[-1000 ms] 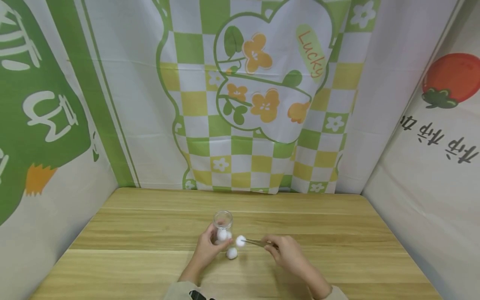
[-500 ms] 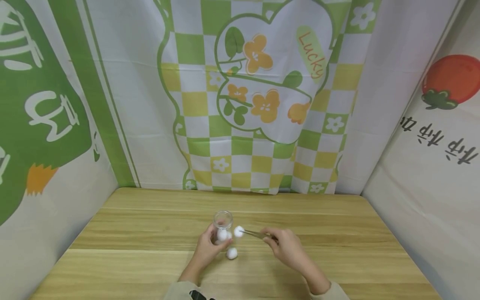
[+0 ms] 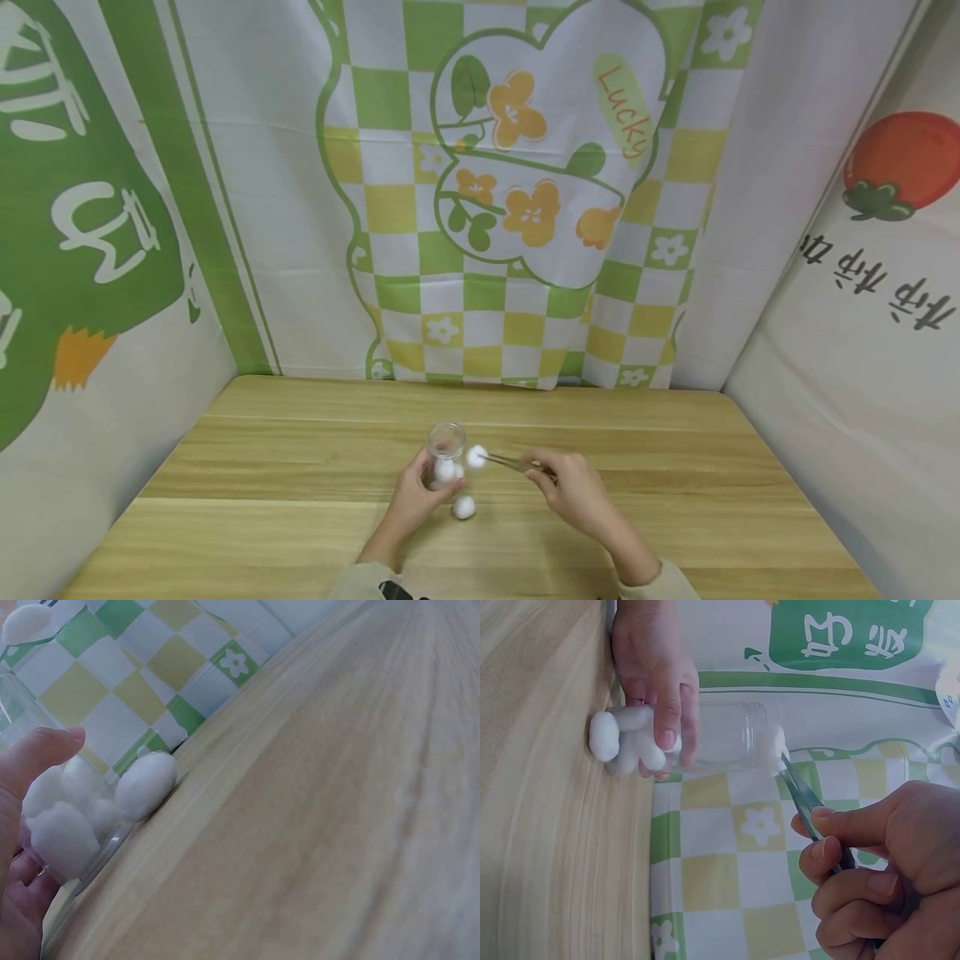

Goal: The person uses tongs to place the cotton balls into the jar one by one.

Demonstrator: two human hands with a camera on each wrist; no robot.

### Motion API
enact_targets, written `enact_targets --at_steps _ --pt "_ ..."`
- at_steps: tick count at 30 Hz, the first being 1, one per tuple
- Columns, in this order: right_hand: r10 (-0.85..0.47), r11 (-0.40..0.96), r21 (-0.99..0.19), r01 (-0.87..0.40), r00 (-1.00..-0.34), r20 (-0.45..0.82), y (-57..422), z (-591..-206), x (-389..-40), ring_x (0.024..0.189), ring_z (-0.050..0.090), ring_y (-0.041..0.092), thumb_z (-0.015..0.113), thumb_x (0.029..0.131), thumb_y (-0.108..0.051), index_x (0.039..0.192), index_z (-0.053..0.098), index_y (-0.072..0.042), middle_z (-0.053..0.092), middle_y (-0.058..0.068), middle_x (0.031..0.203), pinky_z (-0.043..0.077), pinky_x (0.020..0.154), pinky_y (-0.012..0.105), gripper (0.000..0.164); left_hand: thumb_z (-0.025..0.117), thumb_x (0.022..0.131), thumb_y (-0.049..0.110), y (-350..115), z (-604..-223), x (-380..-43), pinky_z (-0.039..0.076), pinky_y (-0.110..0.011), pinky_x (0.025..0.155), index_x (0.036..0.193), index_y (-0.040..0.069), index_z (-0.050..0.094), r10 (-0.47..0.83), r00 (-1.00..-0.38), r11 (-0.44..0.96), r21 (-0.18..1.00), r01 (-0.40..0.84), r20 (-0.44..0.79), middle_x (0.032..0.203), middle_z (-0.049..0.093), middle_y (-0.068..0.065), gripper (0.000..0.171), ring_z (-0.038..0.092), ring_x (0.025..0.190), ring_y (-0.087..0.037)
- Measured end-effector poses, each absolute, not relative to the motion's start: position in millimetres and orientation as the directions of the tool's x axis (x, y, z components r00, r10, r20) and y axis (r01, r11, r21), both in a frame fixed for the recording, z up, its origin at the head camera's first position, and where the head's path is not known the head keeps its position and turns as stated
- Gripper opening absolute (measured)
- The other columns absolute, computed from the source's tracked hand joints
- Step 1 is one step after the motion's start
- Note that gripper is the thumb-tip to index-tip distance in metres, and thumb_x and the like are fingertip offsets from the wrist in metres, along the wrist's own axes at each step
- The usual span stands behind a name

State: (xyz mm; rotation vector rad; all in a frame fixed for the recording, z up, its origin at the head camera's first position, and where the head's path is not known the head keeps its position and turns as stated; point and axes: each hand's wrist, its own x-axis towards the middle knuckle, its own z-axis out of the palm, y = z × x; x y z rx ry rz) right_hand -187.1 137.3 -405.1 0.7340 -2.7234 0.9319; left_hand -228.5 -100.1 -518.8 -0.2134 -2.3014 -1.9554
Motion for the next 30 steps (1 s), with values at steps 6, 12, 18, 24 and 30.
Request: enact_targets --at_steps 6,12,18,24,30 --pt "-0.388 0.677 -0.539 -0.501 -0.865 0.318 135.3 -402.4 -188.9 0.056 0.046 -0.006 0.063 0.09 -0.008 0.105 0.069 -0.002 0.069 0.005 0.071 0.042 0.051 0.011 0.017 0.08 0.075 0.009 -100.3 -518.6 -228.1 0.05 -0.017 0.087 0.128 0.008 0.055 0.034 -0.984 0.16 0.971 0.176 0.173 0.117 0.068 -0.018 0.058 0.064 0.103 -0.016" --pt "-0.373 0.68 -0.532 -0.504 -0.863 0.341 130.7 -399.7 -191.3 0.056 0.046 -0.005 0.064 0.09 -0.007 0.105 0.069 -0.003 0.069 0.005 0.07 0.043 0.051 0.012 0.017 0.081 0.075 0.008 -100.2 -518.6 -228.4 0.05 -0.016 0.084 0.127 0.008 0.055 0.032 -0.987 0.14 0.977 0.163 0.16 0.112 0.069 -0.017 0.058 0.062 0.094 -0.006" --pt "-0.378 0.687 -0.505 -0.523 -0.85 0.367 126.8 -398.7 -193.2 0.055 0.043 -0.005 0.065 0.089 -0.008 0.103 0.07 -0.003 0.066 0.003 0.066 0.042 0.052 0.012 0.016 0.081 0.074 0.007 -99.6 -519.2 -228.6 0.051 -0.016 0.083 0.126 0.009 0.056 0.027 -0.986 0.134 0.977 0.168 0.165 0.108 0.07 -0.016 0.057 0.061 0.091 -0.004" --pt "-0.371 0.683 -0.507 -0.527 -0.847 0.381 123.8 -398.3 -194.8 0.056 0.047 -0.003 0.064 0.089 -0.008 0.101 0.07 -0.004 0.068 0.005 0.068 0.043 0.053 0.013 0.014 0.081 0.074 0.006 -99.6 -520.1 -229.5 0.05 -0.016 0.083 0.126 0.008 0.055 0.031 -0.986 0.126 0.978 0.166 0.163 0.109 0.07 -0.017 0.058 0.062 0.093 -0.005" --pt "-0.365 0.683 -0.511 -0.521 -0.85 0.379 121.4 -396.4 -195.0 0.059 0.053 -0.001 0.064 0.089 -0.007 0.103 0.069 -0.005 0.072 0.008 0.074 0.045 0.054 0.014 0.015 0.08 0.075 0.006 -99.7 -520.6 -229.5 0.05 -0.017 0.084 0.126 0.007 0.055 0.032 -0.985 0.123 0.978 0.17 0.167 0.113 0.069 -0.018 0.056 0.062 0.096 -0.008"
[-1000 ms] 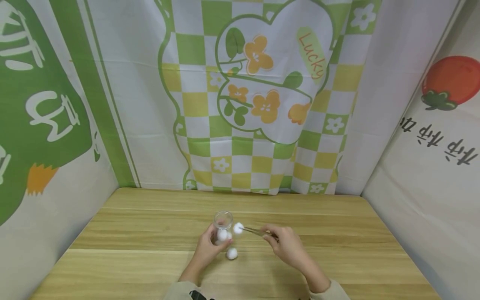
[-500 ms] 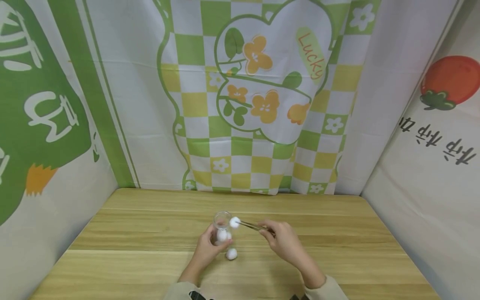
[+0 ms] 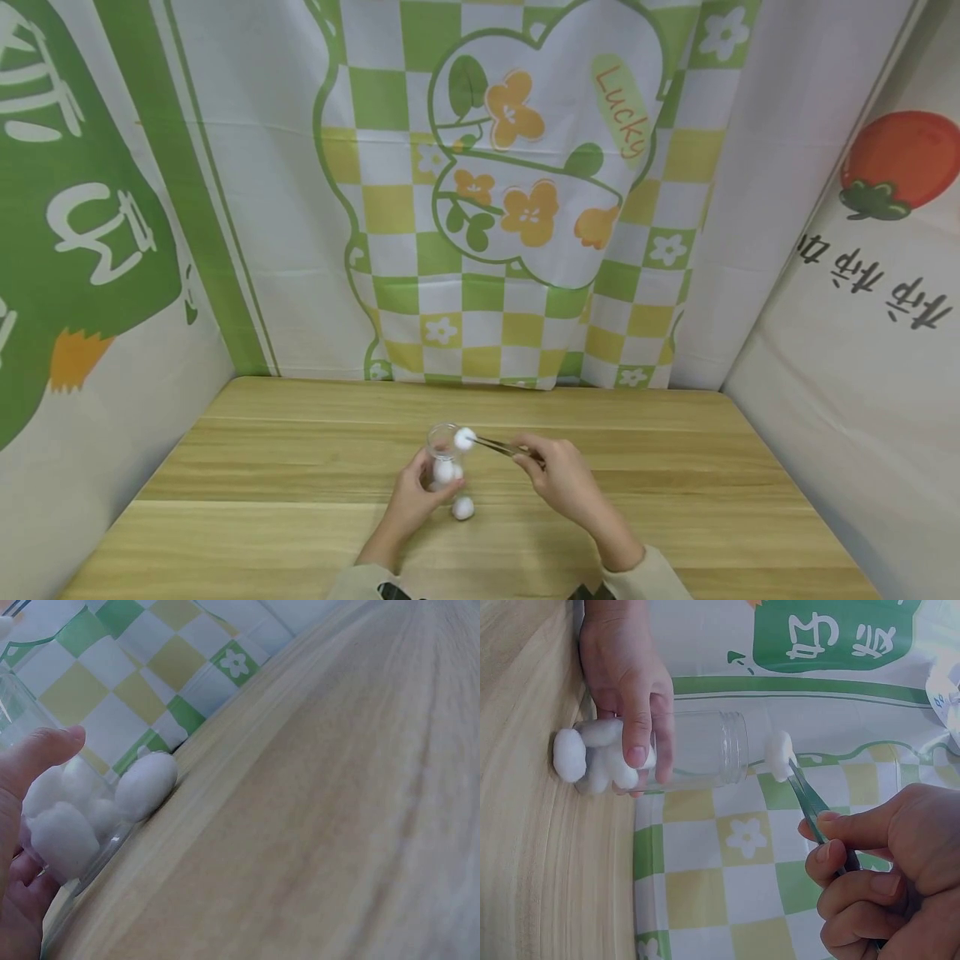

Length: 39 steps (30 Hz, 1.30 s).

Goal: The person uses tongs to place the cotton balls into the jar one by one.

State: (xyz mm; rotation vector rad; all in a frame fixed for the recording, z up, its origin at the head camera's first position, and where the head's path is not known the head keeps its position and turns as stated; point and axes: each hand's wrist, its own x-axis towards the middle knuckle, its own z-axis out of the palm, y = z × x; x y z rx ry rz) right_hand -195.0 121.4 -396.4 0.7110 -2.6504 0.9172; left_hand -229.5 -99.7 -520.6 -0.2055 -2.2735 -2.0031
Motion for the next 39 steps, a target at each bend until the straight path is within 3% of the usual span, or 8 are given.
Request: enact_targets --at_steps 5,16,39 --pt "-0.354 0.684 -0.525 -0.507 -0.86 0.369 119.0 -395.8 -195.3 0.054 0.043 -0.002 0.064 0.089 -0.007 0.103 0.069 -0.003 0.067 0.005 0.067 0.04 0.051 0.014 0.015 0.08 0.075 0.006 -99.6 -521.4 -229.8 0.05 -0.017 0.084 0.124 0.007 0.056 0.03 -0.985 0.122 0.978 0.171 0.168 0.113 0.069 -0.019 0.055 0.062 0.094 -0.006" --pt "-0.345 0.706 -0.509 -0.493 -0.866 0.362 109.5 -399.4 -200.4 0.054 0.045 -0.001 0.064 0.089 -0.007 0.103 0.069 -0.004 0.072 0.006 0.074 0.039 0.049 0.014 0.015 0.08 0.075 0.006 -99.7 -521.2 -229.8 0.051 -0.017 0.082 0.123 0.008 0.057 0.028 -0.984 0.141 0.973 0.181 0.178 0.11 0.069 -0.018 0.054 0.062 0.093 -0.007" --pt "-0.334 0.711 -0.505 -0.49 -0.866 0.371 100.4 -406.0 -207.6 0.052 0.04 0.0 0.065 0.089 -0.009 0.103 0.07 -0.006 0.069 0.006 0.07 0.035 0.047 0.015 0.016 0.079 0.078 0.012 -101.1 -519.6 -227.5 0.051 -0.017 0.086 0.125 0.008 0.054 0.053 -0.979 0.181 0.962 0.205 0.199 0.118 0.067 -0.019 0.053 0.064 0.105 -0.018"
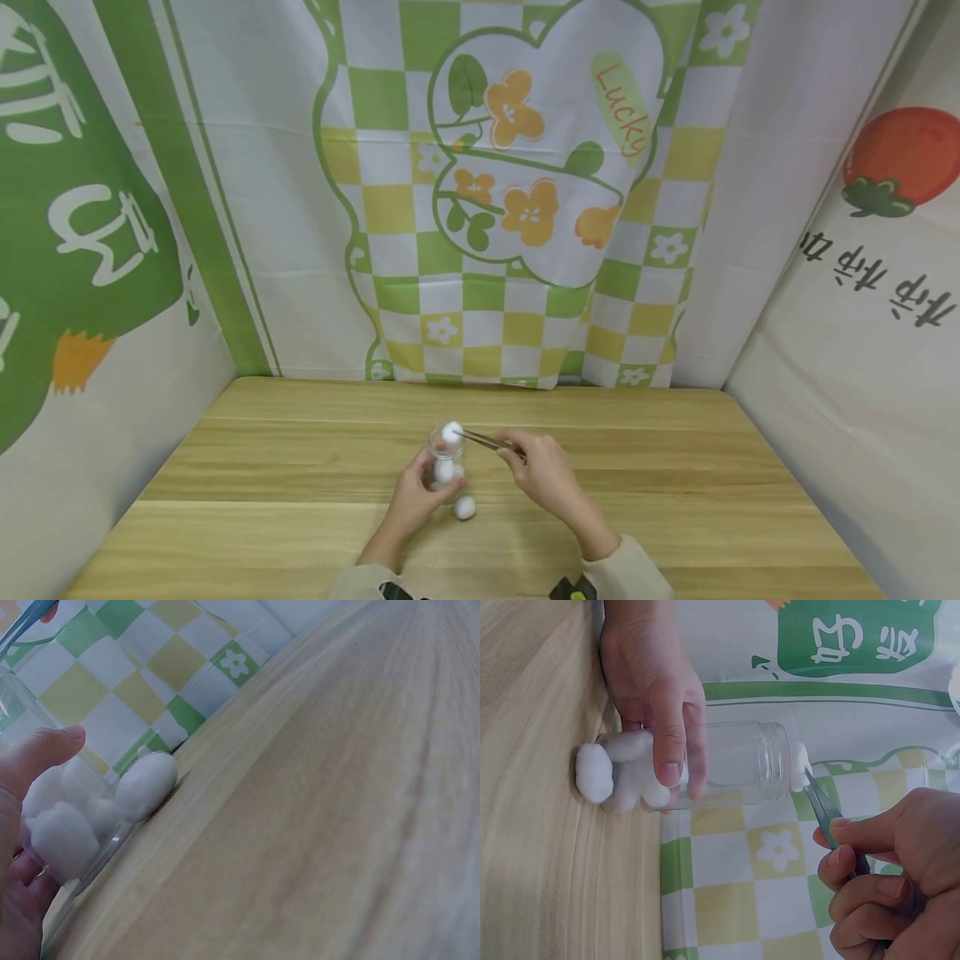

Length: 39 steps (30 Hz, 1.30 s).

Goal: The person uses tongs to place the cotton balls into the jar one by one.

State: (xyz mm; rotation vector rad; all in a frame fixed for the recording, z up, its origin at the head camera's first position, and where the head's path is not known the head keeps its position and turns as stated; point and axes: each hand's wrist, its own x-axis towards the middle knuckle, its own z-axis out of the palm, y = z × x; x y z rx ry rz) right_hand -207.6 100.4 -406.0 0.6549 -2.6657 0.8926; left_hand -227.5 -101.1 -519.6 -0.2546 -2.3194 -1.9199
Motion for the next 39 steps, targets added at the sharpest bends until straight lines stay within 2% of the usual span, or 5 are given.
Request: enact_targets --at_steps 9,15,21,32,39 --pt "-0.36 0.721 -0.479 -0.501 -0.861 0.358 101.4 -410.1 -208.8 0.057 0.051 0.002 0.066 0.088 -0.007 0.103 0.068 -0.005 0.073 0.008 0.075 0.039 0.05 0.015 0.015 0.08 0.077 0.016 -102.1 -519.2 -228.0 0.049 -0.02 0.091 0.128 0.01 0.054 0.051 -0.984 0.207 0.962 0.178 0.171 0.118 0.068 -0.014 0.057 0.063 0.107 -0.021" --pt "-0.348 0.714 -0.509 -0.48 -0.875 0.337 103.0 -410.2 -208.7 0.055 0.048 0.002 0.065 0.089 -0.007 0.106 0.067 -0.005 0.072 0.008 0.073 0.038 0.049 0.016 0.017 0.08 0.076 0.013 -101.3 -517.3 -227.5 0.05 -0.02 0.088 0.124 0.009 0.056 0.032 -0.983 0.214 0.96 0.181 0.178 0.112 0.071 -0.012 0.053 0.063 0.1 -0.013" --pt "-0.346 0.709 -0.521 -0.475 -0.878 0.33 103.9 -410.5 -209.0 0.05 0.039 0.001 0.064 0.089 -0.008 0.107 0.067 -0.005 0.067 0.003 0.066 0.034 0.046 0.015 0.018 0.08 0.077 0.015 -101.6 -517.3 -227.4 0.05 -0.02 0.091 0.124 0.008 0.056 0.041 -0.981 0.223 0.956 0.192 0.187 0.115 0.07 -0.014 0.054 0.064 0.105 -0.018" --pt "-0.36 0.694 -0.532 -0.484 -0.874 0.326 106.3 -408.9 -204.6 0.053 0.043 0.0 0.064 0.09 -0.007 0.109 0.066 -0.004 0.066 0.004 0.067 0.04 0.05 0.015 0.02 0.08 0.077 0.016 -102.2 -521.7 -229.3 0.049 -0.026 0.096 0.13 0.011 0.052 0.054 -0.984 0.215 0.961 0.175 0.167 0.122 0.067 -0.016 0.06 0.063 0.113 -0.027" --pt "-0.368 0.686 -0.538 -0.49 -0.871 0.324 108.3 -407.3 -202.6 0.054 0.045 0.0 0.064 0.09 -0.008 0.11 0.066 -0.003 0.067 0.007 0.067 0.041 0.051 0.016 0.021 0.079 0.078 0.016 -102.2 -522.2 -230.2 0.049 -0.02 0.092 0.13 0.012 0.052 0.054 -0.986 0.205 0.965 0.163 0.155 0.122 0.067 -0.016 0.059 0.063 0.111 -0.024"
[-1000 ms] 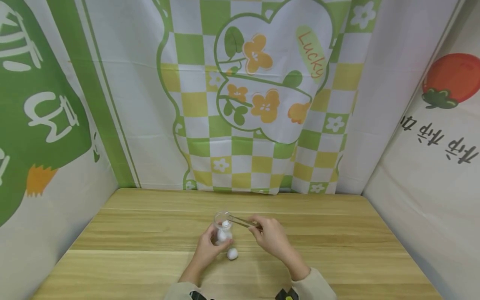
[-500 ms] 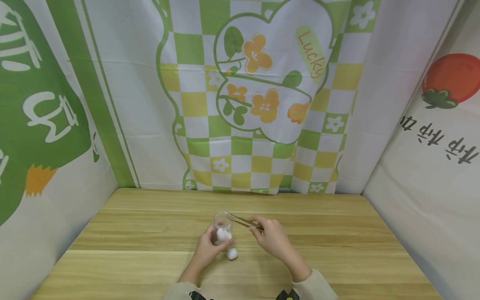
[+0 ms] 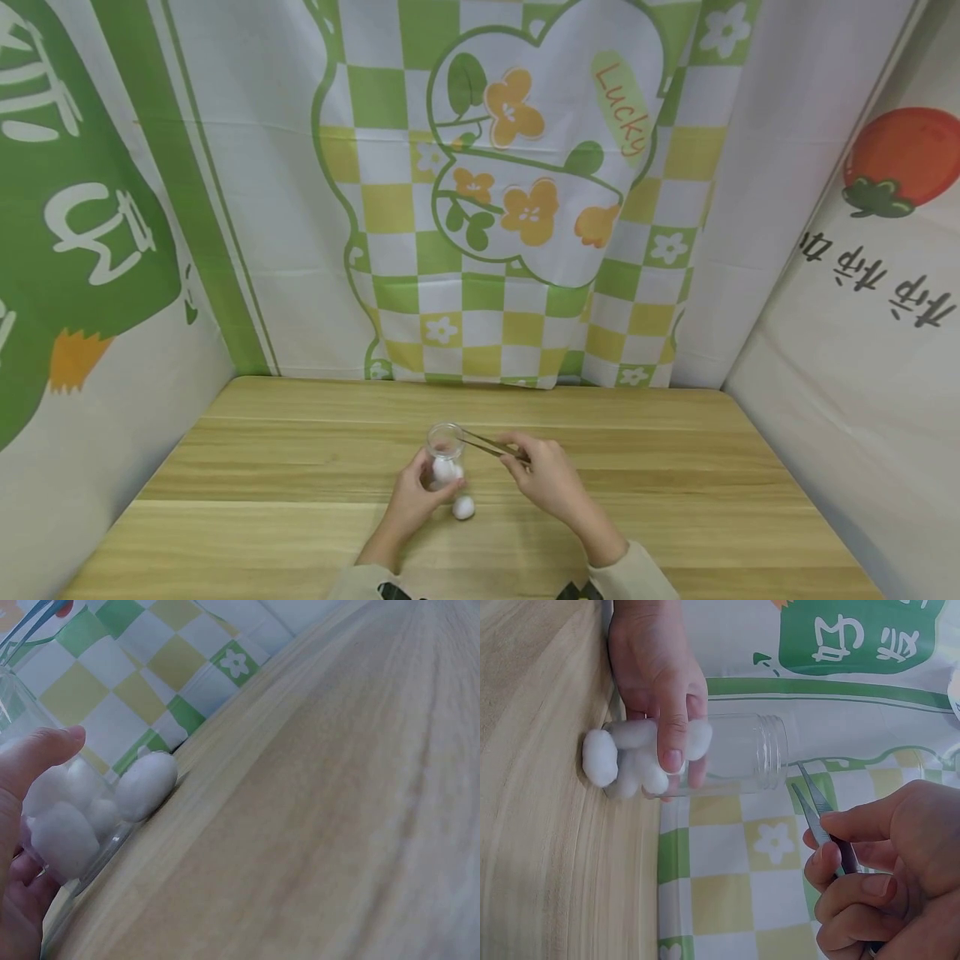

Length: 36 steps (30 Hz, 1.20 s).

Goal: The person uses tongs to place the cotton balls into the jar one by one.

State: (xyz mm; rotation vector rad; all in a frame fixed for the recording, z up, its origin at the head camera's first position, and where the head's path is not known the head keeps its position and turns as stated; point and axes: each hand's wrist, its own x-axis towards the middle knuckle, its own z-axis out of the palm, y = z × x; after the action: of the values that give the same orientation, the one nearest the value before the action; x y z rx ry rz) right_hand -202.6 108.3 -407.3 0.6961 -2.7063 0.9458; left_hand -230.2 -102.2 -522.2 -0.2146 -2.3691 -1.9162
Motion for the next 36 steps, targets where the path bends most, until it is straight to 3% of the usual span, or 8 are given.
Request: enact_targets --at_steps 17,27,36 --pt "-0.354 0.693 -0.562 -0.452 -0.892 0.282 117.0 -413.3 -198.8 0.048 0.035 -0.001 0.064 0.09 -0.009 0.11 0.067 -0.004 0.057 0.0 0.059 0.03 0.043 0.014 0.021 0.081 0.077 0.016 -102.0 -521.6 -229.9 0.049 -0.022 0.091 0.127 0.011 0.054 0.035 -0.988 0.232 0.961 0.151 0.147 0.118 0.069 -0.014 0.057 0.063 0.108 -0.021" --pt "-0.381 0.69 -0.529 -0.494 -0.869 0.315 121.9 -421.4 -196.9 0.052 0.04 -0.003 0.066 0.088 -0.007 0.107 0.068 -0.004 0.06 0.001 0.062 0.037 0.046 0.013 0.02 0.081 0.076 0.016 -101.3 -521.7 -229.1 0.049 -0.02 0.088 0.125 0.009 0.055 0.029 -0.982 0.249 0.951 0.186 0.185 0.114 0.07 -0.015 0.056 0.063 0.102 -0.013" --pt "-0.445 0.668 -0.527 -0.525 -0.85 0.282 126.5 -427.5 -194.5 0.052 0.044 -0.005 0.065 0.089 -0.006 0.108 0.066 -0.002 0.065 0.004 0.064 0.039 0.05 0.008 0.02 0.081 0.076 0.013 -101.3 -521.9 -230.1 0.049 -0.02 0.09 0.126 0.011 0.055 0.031 -0.983 0.239 0.953 0.184 0.182 0.115 0.07 -0.014 0.056 0.063 0.105 -0.017"
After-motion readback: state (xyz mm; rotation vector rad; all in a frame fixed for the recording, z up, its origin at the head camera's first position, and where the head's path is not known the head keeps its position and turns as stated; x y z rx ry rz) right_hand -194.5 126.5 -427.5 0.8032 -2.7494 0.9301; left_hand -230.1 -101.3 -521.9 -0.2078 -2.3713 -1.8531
